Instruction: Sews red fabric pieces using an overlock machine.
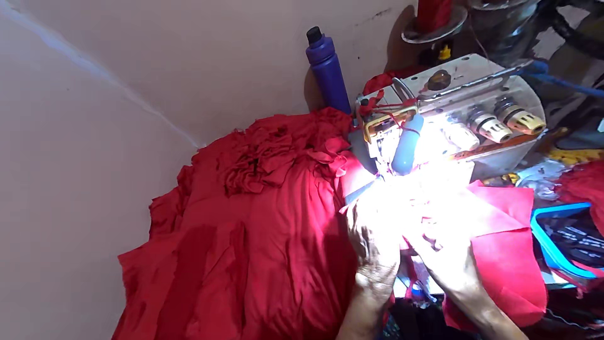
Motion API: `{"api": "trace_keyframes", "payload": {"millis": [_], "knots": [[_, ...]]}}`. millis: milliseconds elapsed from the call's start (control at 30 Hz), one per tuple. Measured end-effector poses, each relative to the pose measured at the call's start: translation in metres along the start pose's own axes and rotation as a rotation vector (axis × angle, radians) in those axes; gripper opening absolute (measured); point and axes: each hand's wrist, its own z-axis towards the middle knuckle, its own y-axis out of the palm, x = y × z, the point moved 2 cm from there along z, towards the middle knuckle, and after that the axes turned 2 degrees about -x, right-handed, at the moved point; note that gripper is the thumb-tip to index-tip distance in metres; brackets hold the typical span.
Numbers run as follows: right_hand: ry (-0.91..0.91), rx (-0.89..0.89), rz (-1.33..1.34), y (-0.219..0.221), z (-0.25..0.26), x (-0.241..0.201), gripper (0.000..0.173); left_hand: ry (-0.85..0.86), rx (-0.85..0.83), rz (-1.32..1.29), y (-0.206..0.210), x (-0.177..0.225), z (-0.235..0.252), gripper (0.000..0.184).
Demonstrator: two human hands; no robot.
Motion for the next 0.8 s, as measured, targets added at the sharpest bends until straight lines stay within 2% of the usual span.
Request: {"api": "trace_keyframes", "payload": {"millis": [100, 167, 267, 333, 433, 600, 733, 800], "knots": [[0.015, 0.017, 0.062, 0.003, 0.008, 0.001, 0.021, -0.012, -0.038, -0.004, -0.001, -0.001, 0.007, 0.023], [0.031, 0.014, 0.065, 0.005, 0.012, -0.001, 0.025, -0.043, -0.125, -0.029, -0.004, -0.003, 0.014, 0.027], [-0.004, 0.009, -0.139, 0.004, 0.023, -0.006, 0.023, -0.099, -0.317, -0.094, -0.008, -0.016, 0.035, 0.044], [-0.041, -0.002, -0.291, 0.003, 0.027, -0.006, 0.026, -0.143, -0.372, -0.069, -0.004, -0.029, 0.054, 0.041], [-0.067, -0.019, -0.338, -0.001, 0.018, -0.007, 0.029, -0.170, -0.409, -0.100, -0.002, -0.047, 0.079, 0.032], [-0.233, -0.004, -0.329, -0.033, -0.014, -0.011, 0.025, -0.307, -0.383, -0.240, 0.022, -0.084, 0.117, 0.038], [-0.276, -0.050, -0.378, -0.084, -0.049, -0.009, 0.026, -0.098, -0.183, -0.311, -0.002, -0.088, 0.080, 0.029], [-0.253, -0.043, -0.404, -0.112, -0.064, -0.006, 0.026, -0.104, -0.049, -0.244, -0.015, -0.073, 0.052, 0.026]]}}
